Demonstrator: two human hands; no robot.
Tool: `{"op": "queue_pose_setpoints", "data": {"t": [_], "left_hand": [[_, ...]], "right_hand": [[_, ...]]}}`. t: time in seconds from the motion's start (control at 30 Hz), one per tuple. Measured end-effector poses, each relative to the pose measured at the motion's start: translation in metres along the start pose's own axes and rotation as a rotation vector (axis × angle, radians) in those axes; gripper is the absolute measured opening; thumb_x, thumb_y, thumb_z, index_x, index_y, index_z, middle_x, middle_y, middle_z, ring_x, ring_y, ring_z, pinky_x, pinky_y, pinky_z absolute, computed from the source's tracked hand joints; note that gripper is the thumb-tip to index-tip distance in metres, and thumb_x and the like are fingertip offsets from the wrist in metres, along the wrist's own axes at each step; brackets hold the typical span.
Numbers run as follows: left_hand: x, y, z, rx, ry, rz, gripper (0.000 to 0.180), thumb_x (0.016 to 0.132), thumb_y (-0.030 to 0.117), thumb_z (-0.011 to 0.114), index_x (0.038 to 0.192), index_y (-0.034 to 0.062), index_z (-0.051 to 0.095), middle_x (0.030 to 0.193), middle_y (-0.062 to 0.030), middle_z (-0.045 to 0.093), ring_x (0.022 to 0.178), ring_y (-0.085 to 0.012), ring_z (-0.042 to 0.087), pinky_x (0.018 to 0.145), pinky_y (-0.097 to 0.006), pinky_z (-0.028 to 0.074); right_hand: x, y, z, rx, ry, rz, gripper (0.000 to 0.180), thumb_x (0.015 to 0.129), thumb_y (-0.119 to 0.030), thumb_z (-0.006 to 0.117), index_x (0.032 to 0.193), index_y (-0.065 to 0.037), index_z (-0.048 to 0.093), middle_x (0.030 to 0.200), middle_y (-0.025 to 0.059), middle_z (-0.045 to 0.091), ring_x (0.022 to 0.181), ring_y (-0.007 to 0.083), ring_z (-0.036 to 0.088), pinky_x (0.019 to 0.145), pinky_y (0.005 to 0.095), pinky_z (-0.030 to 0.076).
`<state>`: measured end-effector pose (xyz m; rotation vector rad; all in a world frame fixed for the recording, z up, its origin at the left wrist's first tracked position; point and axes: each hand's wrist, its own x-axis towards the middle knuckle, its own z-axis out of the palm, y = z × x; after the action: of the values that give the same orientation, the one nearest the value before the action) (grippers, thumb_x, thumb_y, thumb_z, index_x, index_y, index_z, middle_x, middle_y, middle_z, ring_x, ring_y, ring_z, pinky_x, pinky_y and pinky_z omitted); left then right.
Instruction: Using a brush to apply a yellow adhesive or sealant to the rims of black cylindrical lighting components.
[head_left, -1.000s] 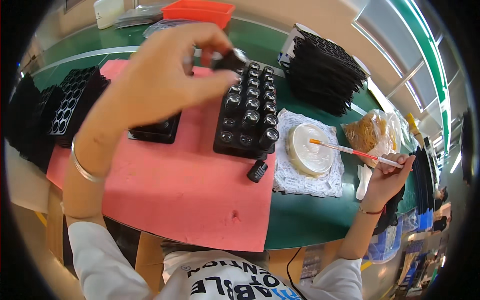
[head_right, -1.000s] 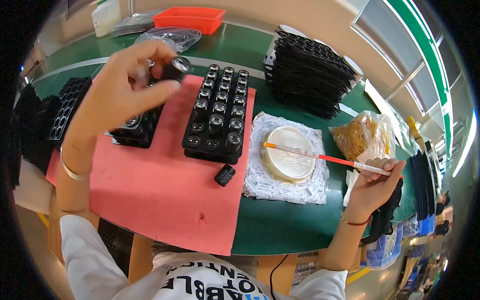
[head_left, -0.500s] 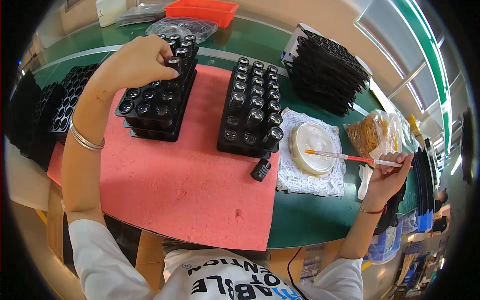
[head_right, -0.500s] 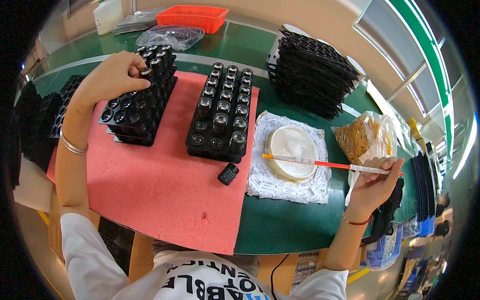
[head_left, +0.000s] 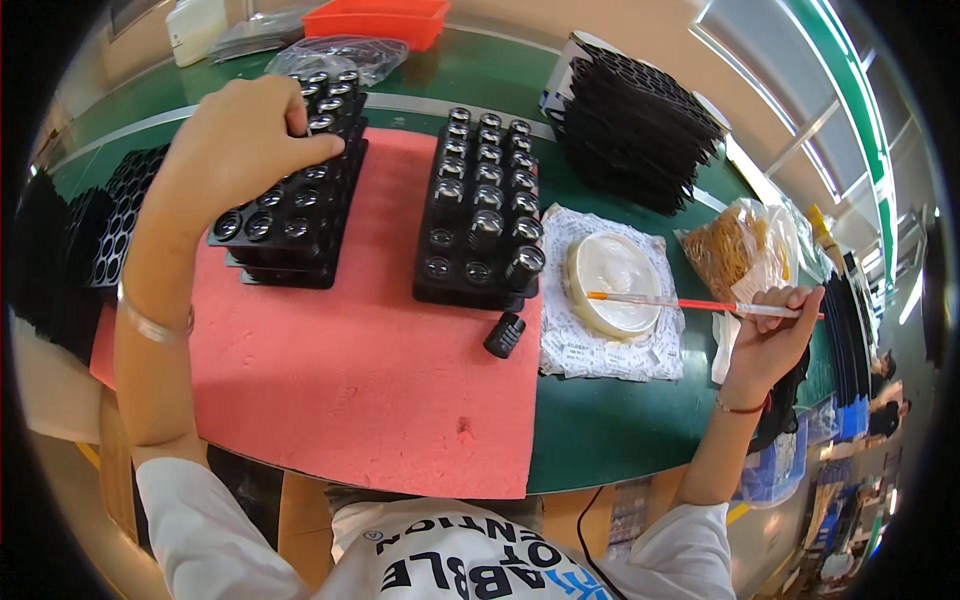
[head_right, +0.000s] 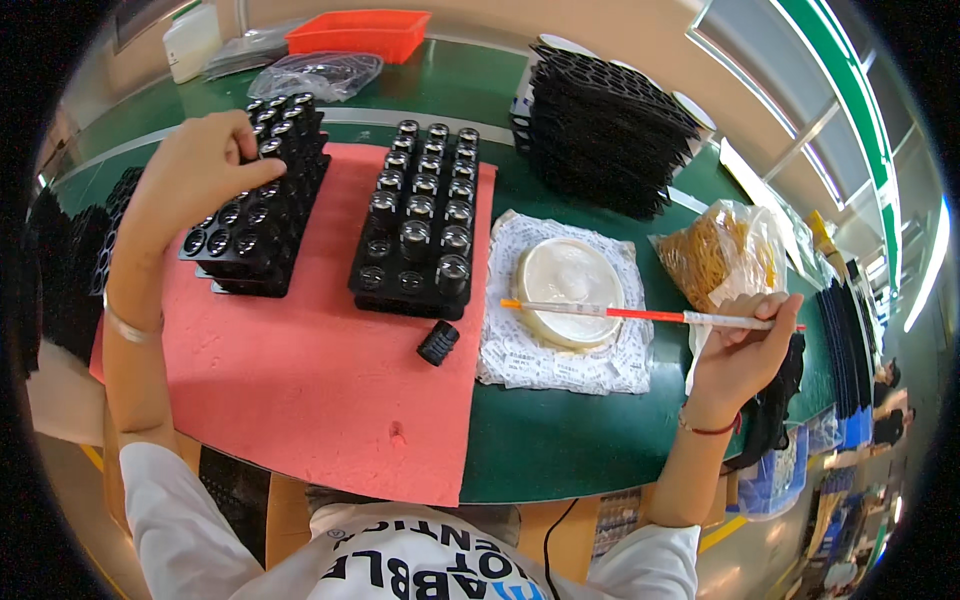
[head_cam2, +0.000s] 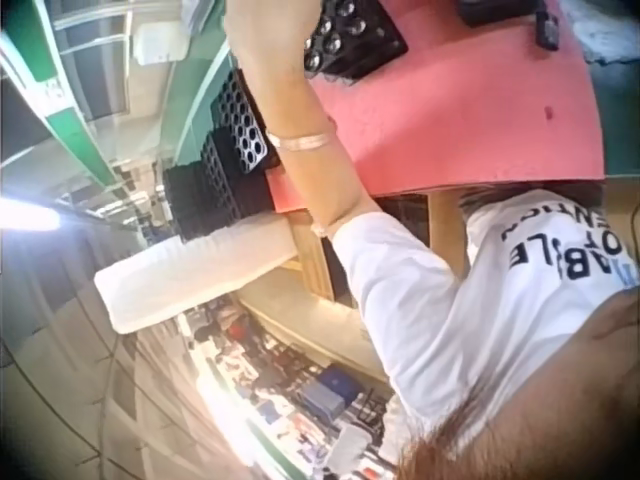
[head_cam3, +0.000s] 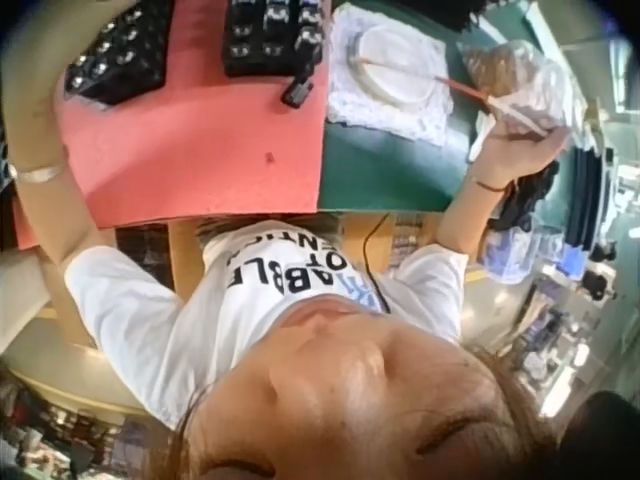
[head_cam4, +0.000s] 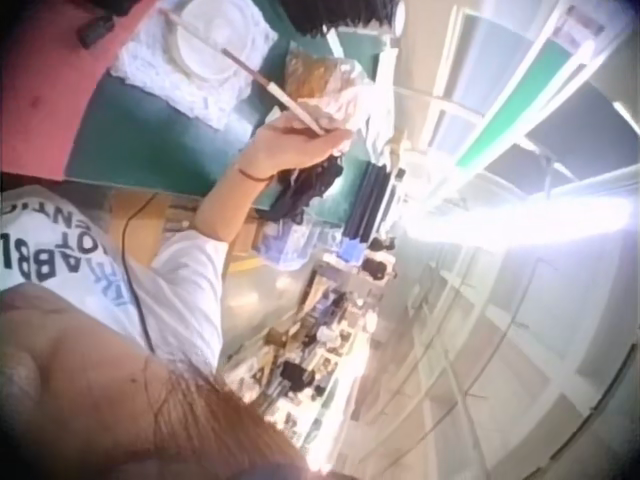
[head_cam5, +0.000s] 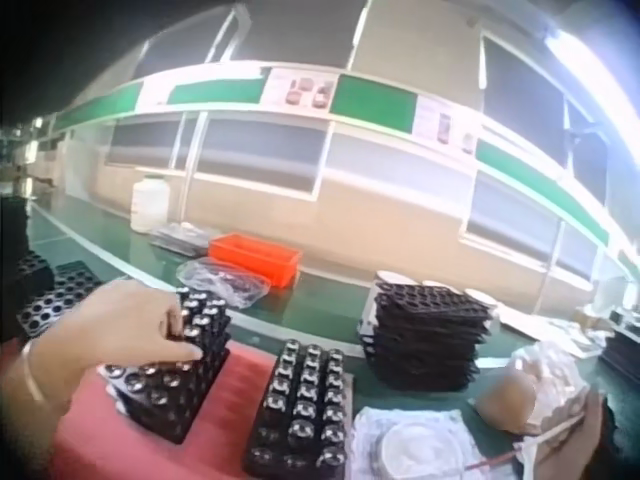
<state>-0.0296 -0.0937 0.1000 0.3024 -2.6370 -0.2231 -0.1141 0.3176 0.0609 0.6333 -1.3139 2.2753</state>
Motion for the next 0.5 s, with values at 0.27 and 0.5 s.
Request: {"op": "queue_pose_setpoints", "data": {"t": [0.27, 0.5], "left_hand": [[-0.055, 0.09, 0.021, -0.154, -0.04, 0.471, 0.027, 0.067, 0.027, 0.065, 0.063, 0.0057, 0.048, 0.055, -0.0082, 0.045, 0.049, -0.0214, 0.047, 0.044, -0.033, 0.035], [-0.081, 0.111, 0.053, -0.008, -0.177, 0.551, 0.032, 0.064, 0.036, 0.066, 0.065, 0.0064, 0.054, 0.059, -0.0031, 0.052, 0.055, -0.0201, 0.055, 0.04, -0.029, 0.042]], "right_hand": [[0.002, -0.003, -0.01, -0.005, 0.017, -0.008, 0.031, 0.091, -0.027, 0.04, 0.066, -0.008, 0.04, 0.054, -0.001, 0.037, 0.045, 0.0062, 0.031, 0.043, 0.0196, 0.026], [0.001, -0.003, 0.0, -0.09, 0.164, -0.132, 0.035, 0.091, -0.029, 0.037, 0.063, -0.008, 0.039, 0.05, 0.0001, 0.037, 0.041, 0.0067, 0.029, 0.04, 0.0194, 0.025]]}}
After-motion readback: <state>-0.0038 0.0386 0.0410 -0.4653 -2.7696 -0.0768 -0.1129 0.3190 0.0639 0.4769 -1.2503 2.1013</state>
